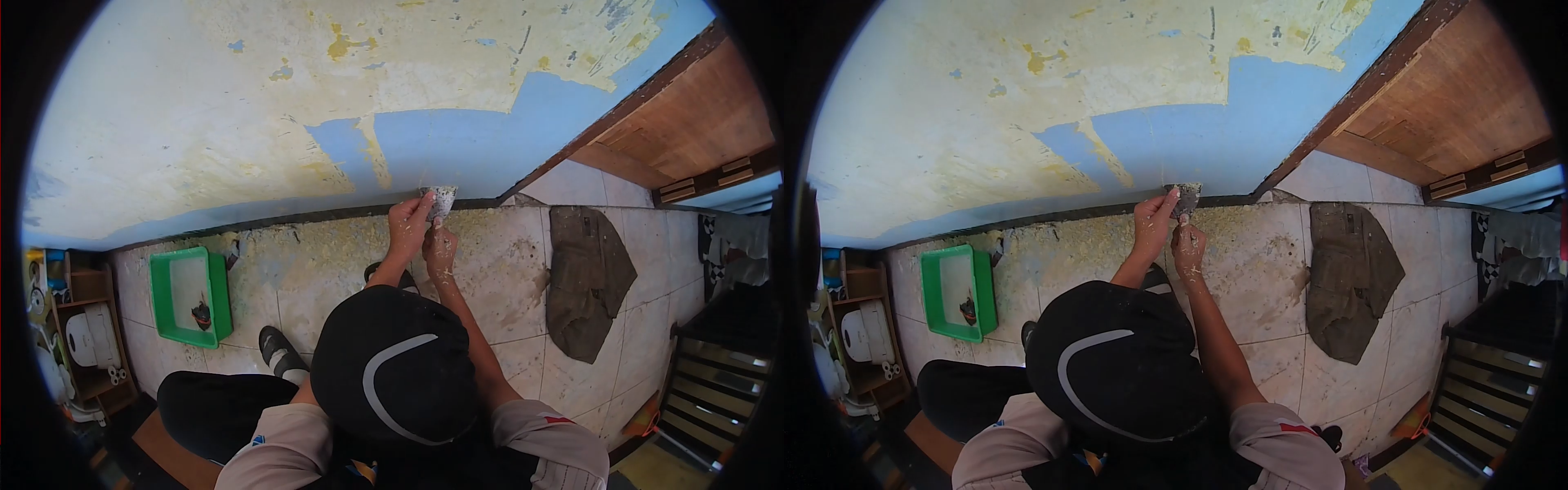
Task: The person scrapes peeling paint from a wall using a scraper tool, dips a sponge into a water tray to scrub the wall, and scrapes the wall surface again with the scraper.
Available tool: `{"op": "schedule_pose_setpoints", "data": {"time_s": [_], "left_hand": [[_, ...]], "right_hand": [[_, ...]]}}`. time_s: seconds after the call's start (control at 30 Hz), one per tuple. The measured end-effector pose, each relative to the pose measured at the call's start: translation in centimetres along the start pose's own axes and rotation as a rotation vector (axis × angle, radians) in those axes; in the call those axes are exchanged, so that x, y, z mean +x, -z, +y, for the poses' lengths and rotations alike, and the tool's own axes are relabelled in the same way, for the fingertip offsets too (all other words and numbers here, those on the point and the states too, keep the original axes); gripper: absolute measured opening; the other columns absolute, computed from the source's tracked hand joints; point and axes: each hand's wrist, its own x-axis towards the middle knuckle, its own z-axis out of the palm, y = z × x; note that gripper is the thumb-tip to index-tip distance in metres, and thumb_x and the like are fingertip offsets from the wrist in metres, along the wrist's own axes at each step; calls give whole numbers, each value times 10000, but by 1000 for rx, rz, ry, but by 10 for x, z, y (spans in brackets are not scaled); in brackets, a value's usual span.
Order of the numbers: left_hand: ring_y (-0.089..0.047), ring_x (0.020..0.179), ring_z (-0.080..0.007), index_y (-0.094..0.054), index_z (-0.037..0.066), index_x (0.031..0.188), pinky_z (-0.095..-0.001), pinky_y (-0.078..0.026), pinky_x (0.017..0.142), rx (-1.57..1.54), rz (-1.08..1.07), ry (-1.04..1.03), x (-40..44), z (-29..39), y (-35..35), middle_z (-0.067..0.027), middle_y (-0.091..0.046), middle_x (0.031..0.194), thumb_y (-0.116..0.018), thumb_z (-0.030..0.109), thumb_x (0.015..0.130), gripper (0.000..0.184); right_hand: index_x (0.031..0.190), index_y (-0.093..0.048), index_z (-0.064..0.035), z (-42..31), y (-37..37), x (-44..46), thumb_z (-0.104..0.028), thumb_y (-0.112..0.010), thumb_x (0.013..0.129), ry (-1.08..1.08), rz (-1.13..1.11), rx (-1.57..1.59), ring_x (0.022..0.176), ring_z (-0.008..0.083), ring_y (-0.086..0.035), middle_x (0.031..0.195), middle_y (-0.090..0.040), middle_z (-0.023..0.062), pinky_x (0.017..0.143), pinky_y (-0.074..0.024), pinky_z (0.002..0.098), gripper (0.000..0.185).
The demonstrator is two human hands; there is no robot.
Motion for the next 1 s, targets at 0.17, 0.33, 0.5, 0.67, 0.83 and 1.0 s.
{"op": "schedule_pose_setpoints", "data": {"time_s": [0.17, 0.33, 0.5, 0.67, 0.83, 1.0], "left_hand": [[-368, 607, -41, -717, -62, 855, -265, -328, 525, -64, 28, 13, -6, 12, -6, 61, -482, 610, -680, 249, 957, 330], [-439, 642, -31, -747, -36, 877, -244, -378, 580, 46, -1, 46, -1, 9, 2, 43, -593, 683, -676, 241, 962, 298], [-392, 622, -32, -739, -47, 888, -253, -345, 545, 176, 10, -56, -2, 18, 4, 58, -538, 640, -683, 239, 956, 299], [-368, 615, -36, -725, -54, 856, -255, -321, 533, 217, -6, -1, -1, 28, 5, 59, -490, 619, -688, 234, 950, 305], [-403, 579, -28, -666, -41, 739, -249, -329, 506, -63, -21, 14, -10, 78, -19, 47, -521, 593, -709, 245, 936, 350], [-440, 586, -33, -715, -33, 814, -236, -360, 532, -213, 32, 86, -16, 61, -15, 34, -583, 638, -718, 209, 933, 269]], "right_hand": [[601, -470, -86, 0, -1, 3, -492, -541, 1001, 80, 15, -52, 413, 79, -356, 518, -417, -16, 388, -256, 258, 574], [603, -483, -81, 3, -1, 8, -485, -540, 1004, 13, -21, -10, 423, 76, -368, 530, -443, -15, 393, -256, 262, 572], [605, -450, -100, 10, -20, 2, -457, -541, 1014, -57, 45, 75, 438, 63, -347, 522, -403, -34, 413, -248, 258, 550], [607, -449, -100, -1, -25, 0, -440, -543, 1018, -98, 120, 155, 438, 61, -339, 517, -396, -38, 418, -242, 258, 541], [602, -445, -96, -65, -17, 29, -419, -552, 1019, 190, -3, -47, 472, 55, -342, 552, -415, -44, 432, -243, 256, 538], [597, -458, -92, -31, -16, 9, -454, -532, 1020, 52, 0, -4, 490, 57, -363, 555, -429, -43, 444, -256, 255, 562]]}}
